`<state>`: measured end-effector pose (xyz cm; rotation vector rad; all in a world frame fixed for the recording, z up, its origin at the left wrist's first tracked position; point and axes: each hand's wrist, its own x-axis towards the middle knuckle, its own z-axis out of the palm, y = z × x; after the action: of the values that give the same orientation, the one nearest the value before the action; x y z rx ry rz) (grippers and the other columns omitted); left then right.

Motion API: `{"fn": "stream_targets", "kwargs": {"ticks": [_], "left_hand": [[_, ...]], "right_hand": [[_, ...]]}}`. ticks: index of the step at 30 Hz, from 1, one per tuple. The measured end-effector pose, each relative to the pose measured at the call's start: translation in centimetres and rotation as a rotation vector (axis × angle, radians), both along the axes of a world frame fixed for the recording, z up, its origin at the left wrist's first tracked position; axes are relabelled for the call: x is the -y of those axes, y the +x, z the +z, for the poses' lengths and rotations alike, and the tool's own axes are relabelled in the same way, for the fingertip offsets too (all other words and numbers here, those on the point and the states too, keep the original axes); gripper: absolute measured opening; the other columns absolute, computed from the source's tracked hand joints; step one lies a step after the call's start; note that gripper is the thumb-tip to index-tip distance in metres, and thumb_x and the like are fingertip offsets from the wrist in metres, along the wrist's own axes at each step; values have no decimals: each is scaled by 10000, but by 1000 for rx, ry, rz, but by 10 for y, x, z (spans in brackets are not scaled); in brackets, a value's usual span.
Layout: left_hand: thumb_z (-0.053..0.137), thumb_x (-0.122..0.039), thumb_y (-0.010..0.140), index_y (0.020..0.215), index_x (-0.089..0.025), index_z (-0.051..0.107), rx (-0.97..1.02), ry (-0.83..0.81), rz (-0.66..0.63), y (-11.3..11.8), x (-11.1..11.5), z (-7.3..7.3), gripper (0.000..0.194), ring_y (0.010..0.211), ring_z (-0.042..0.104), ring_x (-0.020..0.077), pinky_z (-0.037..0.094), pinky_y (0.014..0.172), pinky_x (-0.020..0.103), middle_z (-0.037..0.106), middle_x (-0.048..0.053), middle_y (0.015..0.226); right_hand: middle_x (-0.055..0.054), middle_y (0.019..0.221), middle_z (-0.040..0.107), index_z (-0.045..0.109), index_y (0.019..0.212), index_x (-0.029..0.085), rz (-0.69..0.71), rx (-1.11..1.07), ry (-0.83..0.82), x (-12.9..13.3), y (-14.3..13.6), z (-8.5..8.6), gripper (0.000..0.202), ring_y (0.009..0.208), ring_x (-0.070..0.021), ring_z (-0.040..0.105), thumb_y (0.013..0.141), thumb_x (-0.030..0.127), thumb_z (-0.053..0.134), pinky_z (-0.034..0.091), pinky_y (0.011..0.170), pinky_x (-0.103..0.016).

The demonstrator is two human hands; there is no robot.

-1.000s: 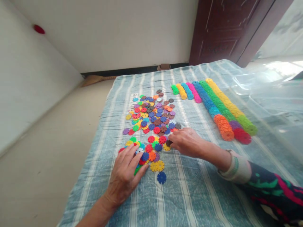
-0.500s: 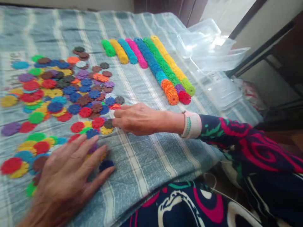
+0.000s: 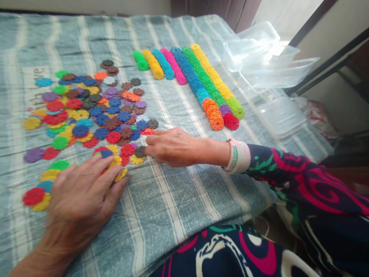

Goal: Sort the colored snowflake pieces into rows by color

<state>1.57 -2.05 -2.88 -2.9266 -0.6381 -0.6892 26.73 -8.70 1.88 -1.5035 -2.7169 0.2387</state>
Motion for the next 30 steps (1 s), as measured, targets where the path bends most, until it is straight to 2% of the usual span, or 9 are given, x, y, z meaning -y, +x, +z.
{"fn": "stream_targets", "kwargs": {"ticks": [4, 9, 13, 16, 24, 30], "left_hand": [[605, -320, 834, 1016, -145, 631, 21, -2, 10, -14, 4, 12, 254, 1151, 577, 323, 464, 953, 524, 662, 148, 1154], [616, -211, 827, 1028, -135, 605, 27, 30, 136, -48, 10, 29, 215, 1114, 597, 299, 501, 936, 480, 657, 153, 1128], [584, -223, 844, 1063, -179, 604, -3, -30, 251, -77, 20, 31, 224, 1109, 601, 284, 505, 945, 474, 658, 123, 1133], [599, -221, 837, 1070, -177, 600, -6, -53, 290, -90, 31, 28, 237, 1126, 592, 282, 506, 951, 468, 650, 128, 1153], [619, -215, 829, 1057, -141, 590, -9, -45, 375, -86, 55, 22, 242, 1166, 560, 292, 509, 958, 479, 634, 156, 1167], [604, -196, 837, 1060, -158, 589, 18, -45, 434, -86, 62, 18, 226, 1176, 548, 284, 509, 960, 484, 615, 152, 1194]], "right_hand": [[-80, 952, 560, 571, 989, 140, 2, -33, 9, -4, -5, -1, 205, 832, -166, 470, 935, 127, 374, 291, 610, -285], [-55, 840, 577, 594, 860, 135, -52, -112, 10, -7, -10, -7, 113, 692, -127, 434, 874, 132, 482, 241, 583, -292], [-33, 776, 565, 592, 809, 147, -78, -208, 49, -9, -13, -17, 96, 670, -120, 419, 866, 179, 522, 230, 587, -295], [-29, 756, 564, 595, 786, 150, -94, -212, 90, -9, -15, -23, 136, 667, -119, 425, 881, 203, 514, 228, 587, -296], [-29, 751, 574, 579, 767, 162, -82, -226, 173, -4, -14, -35, 153, 677, -135, 460, 893, 218, 515, 257, 593, -291], [-21, 762, 579, 578, 805, 177, -65, -241, 182, 0, -13, -34, 75, 698, -146, 488, 856, 232, 581, 284, 593, -285]]}}
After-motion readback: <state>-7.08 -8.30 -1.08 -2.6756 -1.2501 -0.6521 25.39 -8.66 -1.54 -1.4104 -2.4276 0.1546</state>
